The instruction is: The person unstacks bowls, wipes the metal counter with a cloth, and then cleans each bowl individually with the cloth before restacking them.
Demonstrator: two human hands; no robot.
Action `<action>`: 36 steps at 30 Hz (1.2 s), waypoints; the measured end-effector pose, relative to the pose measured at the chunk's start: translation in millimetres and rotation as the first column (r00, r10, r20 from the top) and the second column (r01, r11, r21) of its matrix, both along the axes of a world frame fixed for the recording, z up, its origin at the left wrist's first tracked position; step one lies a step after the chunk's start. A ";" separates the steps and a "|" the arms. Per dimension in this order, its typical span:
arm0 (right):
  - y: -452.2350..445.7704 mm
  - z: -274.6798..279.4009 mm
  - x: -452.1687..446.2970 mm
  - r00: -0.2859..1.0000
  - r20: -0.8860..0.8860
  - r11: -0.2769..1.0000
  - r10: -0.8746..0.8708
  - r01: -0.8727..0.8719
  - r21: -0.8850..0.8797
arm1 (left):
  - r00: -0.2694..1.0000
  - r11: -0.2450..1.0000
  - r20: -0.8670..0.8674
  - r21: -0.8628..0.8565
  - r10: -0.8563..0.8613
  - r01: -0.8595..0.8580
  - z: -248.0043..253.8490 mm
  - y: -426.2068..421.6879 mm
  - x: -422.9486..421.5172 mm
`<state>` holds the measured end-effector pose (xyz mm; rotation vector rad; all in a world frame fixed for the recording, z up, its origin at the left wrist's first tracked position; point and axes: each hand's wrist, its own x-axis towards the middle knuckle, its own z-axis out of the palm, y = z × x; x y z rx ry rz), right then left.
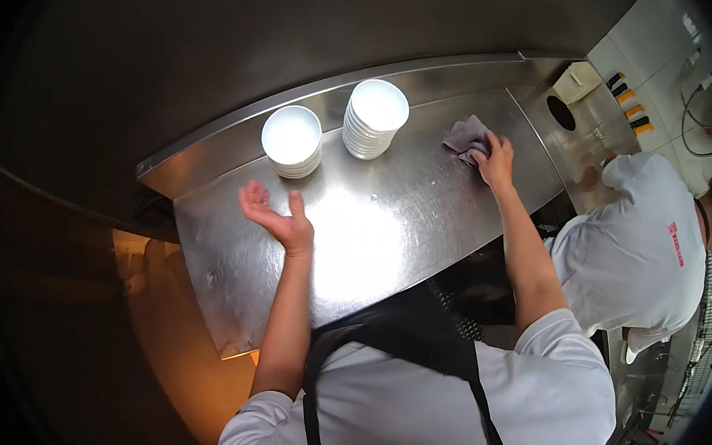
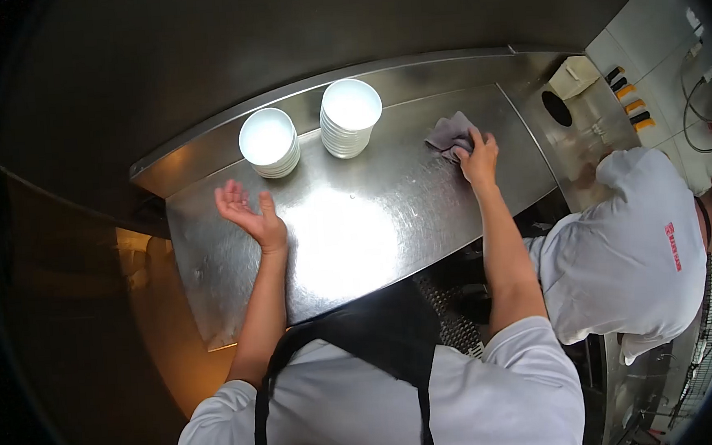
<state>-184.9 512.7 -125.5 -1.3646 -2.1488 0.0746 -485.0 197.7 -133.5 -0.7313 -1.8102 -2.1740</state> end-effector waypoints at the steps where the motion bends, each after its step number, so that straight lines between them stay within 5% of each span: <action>1: 7.7 -20.8 12.1 0.998 0.030 0.998 0.056 -0.056 -0.022 | 0.995 0.993 0.029 -0.073 -0.092 0.094 -8.5 -4.2 9.4; 4: 12.5 -33.1 16.4 0.998 0.013 0.993 0.066 -0.065 -0.096 | 0.978 0.886 -0.075 -0.441 -0.196 0.144 8.3 -2.8 46.3; 8: 9.9 -18.6 17.2 0.911 -0.379 0.983 -0.160 0.110 -0.150 | 0.973 0.877 0.071 -0.422 -0.221 0.230 9.8 5.6 75.3; 11: 12.8 -2.1 30.1 0.704 -0.705 0.970 -0.087 -0.102 -0.221 | 0.838 0.775 0.297 -0.330 -0.457 0.539 15.7 24.0 102.1; 13: -16.4 46.3 19.4 0.442 -0.882 0.874 -0.165 -0.349 -0.338 | 0.551 0.591 0.483 -0.083 -0.681 0.803 26.3 37.7 121.8; 15: -68.5 92.2 1.1 0.376 -0.912 0.714 -0.162 -0.593 -0.372 | 0.160 0.338 0.538 0.251 -0.828 0.907 48.5 50.3 144.9; 16: -87.7 115.3 -0.9 0.640 -0.752 0.698 0.159 -0.611 -0.373 | -0.025 0.276 0.526 0.486 -0.850 0.829 38.4 55.1 156.8; 17: -101.7 125.5 -4.8 0.532 -0.757 0.522 0.379 -0.798 -0.300 | -0.092 0.204 0.421 0.606 -0.902 0.769 41.9 57.9 164.6; 18: -112.7 128.5 -8.3 0.355 -0.895 0.177 0.270 -0.932 -0.317 | -0.253 0.176 0.438 0.729 -0.863 0.661 63.7 57.2 158.1; 19: -114.1 131.9 -10.4 0.339 -0.881 0.279 0.330 -0.926 -0.252 | -0.400 0.186 0.435 0.829 -0.806 0.527 85.3 56.4 151.6; 20: -112.9 133.6 -10.7 0.330 -0.859 0.372 0.391 -0.911 -0.181 | -0.375 0.184 0.371 0.875 -0.850 0.447 88.9 39.0 145.1; 22: -89.9 115.4 -5.7 0.602 -0.737 0.576 0.307 -0.734 -0.360 | 0.117 0.518 0.581 0.593 -0.805 0.616 18.0 11.0 121.5; 23: -78.6 100.4 -3.2 0.716 -0.655 0.660 0.243 -0.617 -0.430 | 0.165 0.508 0.493 0.726 -0.854 0.464 -14.6 -9.3 105.9; 25: -64.8 62.8 0.2 0.834 -0.377 0.775 0.403 -0.530 -0.343 | 0.481 0.716 0.531 0.526 -0.698 0.459 15.5 -33.6 99.0; 26: -61.0 43.3 0.5 0.867 -0.212 0.821 0.452 -0.497 -0.281 | 0.538 0.771 0.552 0.464 -0.637 0.437 19.9 -46.3 90.6; 36: -71.2 -14.1 -31.9 0.886 0.008 0.849 0.464 -0.442 -0.288 | 0.578 0.858 0.641 0.293 -0.504 0.422 16.4 -98.1 69.9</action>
